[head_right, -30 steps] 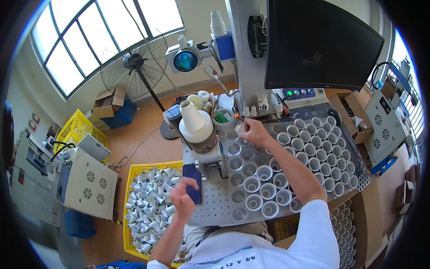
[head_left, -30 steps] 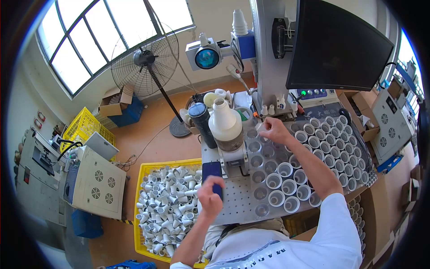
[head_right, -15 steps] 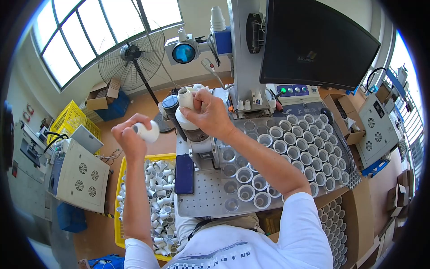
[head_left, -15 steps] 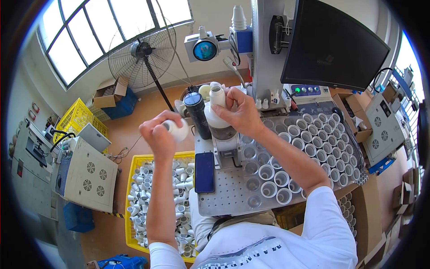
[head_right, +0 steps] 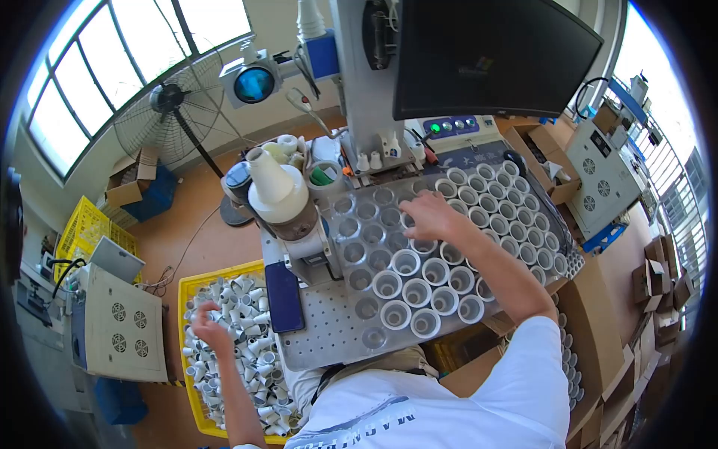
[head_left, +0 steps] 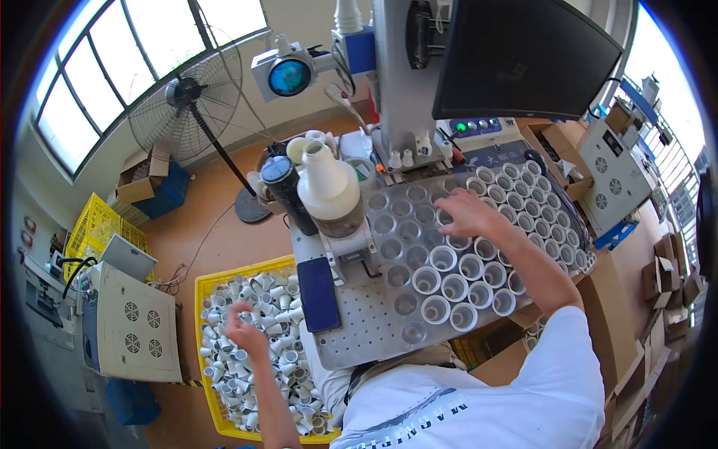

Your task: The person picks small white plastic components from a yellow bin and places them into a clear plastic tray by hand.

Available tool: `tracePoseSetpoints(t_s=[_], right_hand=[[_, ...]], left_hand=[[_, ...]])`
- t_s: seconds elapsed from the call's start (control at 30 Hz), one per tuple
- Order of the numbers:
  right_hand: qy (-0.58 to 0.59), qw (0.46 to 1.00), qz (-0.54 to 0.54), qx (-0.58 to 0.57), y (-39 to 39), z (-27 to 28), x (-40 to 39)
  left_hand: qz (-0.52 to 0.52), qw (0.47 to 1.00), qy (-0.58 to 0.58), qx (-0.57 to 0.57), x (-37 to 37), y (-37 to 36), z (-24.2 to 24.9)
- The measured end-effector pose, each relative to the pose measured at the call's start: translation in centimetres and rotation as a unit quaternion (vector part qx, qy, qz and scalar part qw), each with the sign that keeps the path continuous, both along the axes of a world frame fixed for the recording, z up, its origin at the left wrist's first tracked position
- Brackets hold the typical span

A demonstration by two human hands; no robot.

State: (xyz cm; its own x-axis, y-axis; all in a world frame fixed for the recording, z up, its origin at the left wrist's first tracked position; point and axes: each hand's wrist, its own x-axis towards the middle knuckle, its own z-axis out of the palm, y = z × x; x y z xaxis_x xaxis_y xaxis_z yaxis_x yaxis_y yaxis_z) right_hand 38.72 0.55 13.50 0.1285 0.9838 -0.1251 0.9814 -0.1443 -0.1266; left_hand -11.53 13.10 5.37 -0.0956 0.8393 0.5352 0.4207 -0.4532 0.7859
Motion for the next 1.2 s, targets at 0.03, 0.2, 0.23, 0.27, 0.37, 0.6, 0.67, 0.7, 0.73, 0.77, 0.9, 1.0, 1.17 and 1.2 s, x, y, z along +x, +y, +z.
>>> tracePoseSetpoints(t_s=[0.03,0.2,0.23,0.27,0.37,0.6,0.67,0.7,0.73,0.77,0.9,1.0,1.17,1.2], right_hand=[[-0.003,1.0,-0.002,-0.003,0.2,0.6,-0.2],[0.057,0.998,-0.016,0.012,3.1,5.0,-1.1],[0.089,0.995,-0.029,0.038,3.8,5.4,-1.2],[0.132,0.988,-0.008,0.082,4.8,5.3,-1.6],[0.337,0.925,-0.026,0.175,8.4,0.6,-1.9],[0.394,0.893,-0.059,0.211,10.5,-6.1,-1.7],[0.39,0.896,-0.053,0.206,10.4,-6.0,-1.4],[0.39,0.896,-0.048,0.205,10.3,-5.9,-1.6],[0.391,0.897,-0.043,0.204,10.1,-5.8,-1.7],[0.391,0.897,-0.044,0.204,10.0,-5.7,-1.8],[0.374,0.906,-0.039,0.195,9.8,-5.3,-2.1],[0.379,0.904,-0.033,0.194,9.8,-5.3,-2.1],[0.362,0.913,-0.024,0.188,9.6,-4.8,-2.3],[0.359,0.915,-0.024,0.181,9.6,-4.8,-2.3]], left_hand=[[-0.088,0.996,-0.006,0.008,2.4,-2.6,0.2],[-0.35,0.933,0.008,-0.082,9.7,-11.5,-4.1],[-0.371,0.921,0.016,-0.116,10.4,-12.3,-5.0],[-0.368,0.923,0.016,-0.114,10.7,-12.7,-5.7],[-0.385,0.9,0.091,-0.182,11.0,-12.8,-5.9],[-0.363,0.903,0.057,-0.221,10.9,-12.8,-5.3],[-0.364,0.905,0.057,-0.215,11.1,-12.8,-5.2],[-0.365,0.899,0.051,-0.234,11.0,-12.8,-5.2],[-0.367,0.894,0.046,-0.254,11.0,-12.8,-5.2],[-0.367,0.894,0.046,-0.254,11.0,-12.8,-5.2],[-0.363,0.898,0.054,-0.241,11.1,-12.7,-5.2],[-0.357,0.903,0.05,-0.234,11.1,-12.8,-5.4],[-0.352,0.903,0.047,-0.242,11.1,-12.8,-5.3],[-0.353,0.903,0.043,-0.241,11.2,-12.8,-5.3]])
